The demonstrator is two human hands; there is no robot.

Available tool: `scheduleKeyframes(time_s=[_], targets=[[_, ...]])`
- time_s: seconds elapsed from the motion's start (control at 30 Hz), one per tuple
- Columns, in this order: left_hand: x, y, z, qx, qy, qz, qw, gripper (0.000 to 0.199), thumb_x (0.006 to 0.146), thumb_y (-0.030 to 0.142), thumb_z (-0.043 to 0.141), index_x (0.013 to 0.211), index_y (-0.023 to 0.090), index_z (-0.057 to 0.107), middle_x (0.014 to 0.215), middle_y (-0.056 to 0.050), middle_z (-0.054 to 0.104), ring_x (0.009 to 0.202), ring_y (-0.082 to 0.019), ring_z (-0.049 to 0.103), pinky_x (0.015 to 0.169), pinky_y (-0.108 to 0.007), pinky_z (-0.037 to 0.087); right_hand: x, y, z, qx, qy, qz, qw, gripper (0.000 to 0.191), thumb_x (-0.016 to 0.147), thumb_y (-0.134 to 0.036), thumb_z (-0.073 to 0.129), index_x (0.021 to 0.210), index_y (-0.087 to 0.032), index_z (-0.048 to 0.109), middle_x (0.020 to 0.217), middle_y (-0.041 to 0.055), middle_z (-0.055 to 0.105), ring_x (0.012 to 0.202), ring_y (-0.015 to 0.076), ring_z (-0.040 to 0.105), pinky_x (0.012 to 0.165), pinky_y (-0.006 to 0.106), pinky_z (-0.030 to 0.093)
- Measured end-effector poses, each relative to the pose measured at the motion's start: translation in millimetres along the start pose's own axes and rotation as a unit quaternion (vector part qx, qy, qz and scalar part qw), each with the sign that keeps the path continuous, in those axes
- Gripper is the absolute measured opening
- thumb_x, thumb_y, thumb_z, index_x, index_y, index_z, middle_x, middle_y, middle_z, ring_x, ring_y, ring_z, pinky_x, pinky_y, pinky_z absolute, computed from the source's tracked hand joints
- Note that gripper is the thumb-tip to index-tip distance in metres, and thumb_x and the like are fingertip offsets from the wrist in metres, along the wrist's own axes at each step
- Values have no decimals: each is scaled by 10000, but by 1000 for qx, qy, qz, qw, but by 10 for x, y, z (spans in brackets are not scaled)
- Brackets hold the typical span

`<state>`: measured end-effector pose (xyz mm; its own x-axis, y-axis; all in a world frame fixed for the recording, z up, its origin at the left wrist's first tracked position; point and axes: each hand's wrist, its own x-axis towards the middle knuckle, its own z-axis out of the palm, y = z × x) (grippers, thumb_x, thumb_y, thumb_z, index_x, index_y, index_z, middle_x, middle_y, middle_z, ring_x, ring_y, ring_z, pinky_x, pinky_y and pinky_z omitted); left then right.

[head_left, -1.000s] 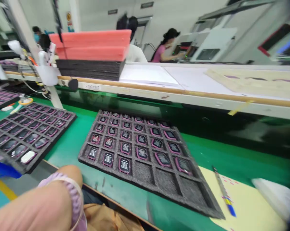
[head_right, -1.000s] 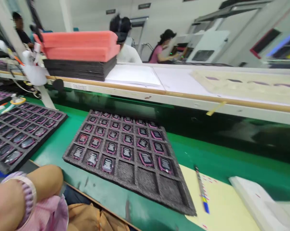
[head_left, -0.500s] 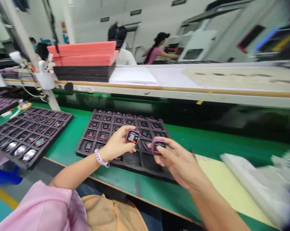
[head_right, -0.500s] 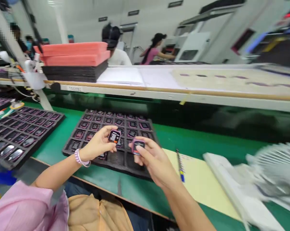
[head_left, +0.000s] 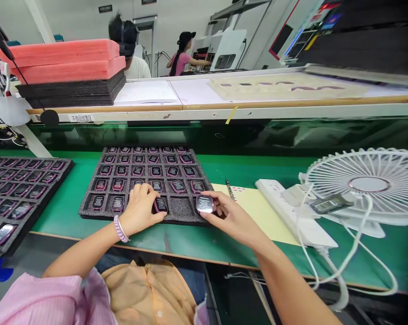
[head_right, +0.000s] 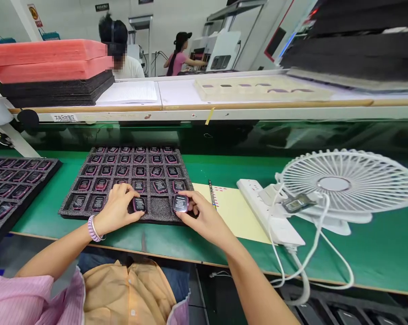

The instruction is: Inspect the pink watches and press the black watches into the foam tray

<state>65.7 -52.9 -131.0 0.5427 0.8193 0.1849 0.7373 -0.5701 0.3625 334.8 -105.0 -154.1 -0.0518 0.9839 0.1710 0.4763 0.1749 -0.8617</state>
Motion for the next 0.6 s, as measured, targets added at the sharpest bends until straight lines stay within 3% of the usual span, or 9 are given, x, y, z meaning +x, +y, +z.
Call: scheduleKeyframes(time_s=[0.17, 0.27, 0.37, 0.47, 0.53, 0.6], targets=[[-77, -26, 4, 14, 22, -4, 1000, 511, 804, 378, 797, 1243, 187, 618, 1212, -112, 530, 1130, -309, 465, 996, -501, 420, 73, -57, 162, -107, -21, -77, 991, 419, 853, -461, 641, 1222, -263, 641, 1174, 116, 526, 1095, 290, 569, 973, 457, 505], [-214, -95, -98, 26, 94, 7, 995, 582, 810, 402, 797, 1317, 221, 574, 1271, -121, 523, 1166, -316, 467, 1011, -498, 411, 105, -17, 224, -161, -42, -91, 982, 531, 870, -507, 629, 1338, -257, 603, 1262, 138, 506, 1154, 325, 544, 1035, 527, 456], [-477, -374, -279, 50, 191, -28, 980, 522, 879, 452, 702, 1333, 236, 559, 1299, -132, 538, 1196, -329, 484, 1040, -514, 393, 126, 140, 123, -200, 18, -85, 976, 633, 918, -618, 526, 1398, -208, 566, 1336, 179, 482, 1242, 364, 496, 1089, 571, 404], [-798, -805, -428, 69, 247, -154, 954, 590, 928, 582, 543, 1352, 170, 542, 1275, -179, 570, 1203, -368, 513, 1043, -556, 395, 199, 328, -46, -187, 92, 7, 978, 747, 925, -701, 427, 1416, -150, 543, 1351, 219, 511, 1293, 393, 485, 1114, 575, 392], [-979, -1051, -462, 28, 205, -238, 949, 690, 939, 645, 431, 1363, 107, 523, 1268, -212, 594, 1203, -386, 541, 1044, -565, 404, 287, 420, -130, -137, 90, 95, 982, 780, 908, -731, 426, 1431, -161, 530, 1394, 211, 523, 1294, 386, 511, 1092, 535, 442], [-1094, -1193, -447, -54, 160, -276, 946, 727, 934, 654, 398, 1367, 82, 513, 1320, -216, 590, 1248, -376, 539, 1085, -542, 387, 380, 478, -185, -112, 82, 138, 981, 764, 908, -738, 424, 1435, -195, 532, 1416, 183, 536, 1295, 367, 529, 1054, 495, 491]])
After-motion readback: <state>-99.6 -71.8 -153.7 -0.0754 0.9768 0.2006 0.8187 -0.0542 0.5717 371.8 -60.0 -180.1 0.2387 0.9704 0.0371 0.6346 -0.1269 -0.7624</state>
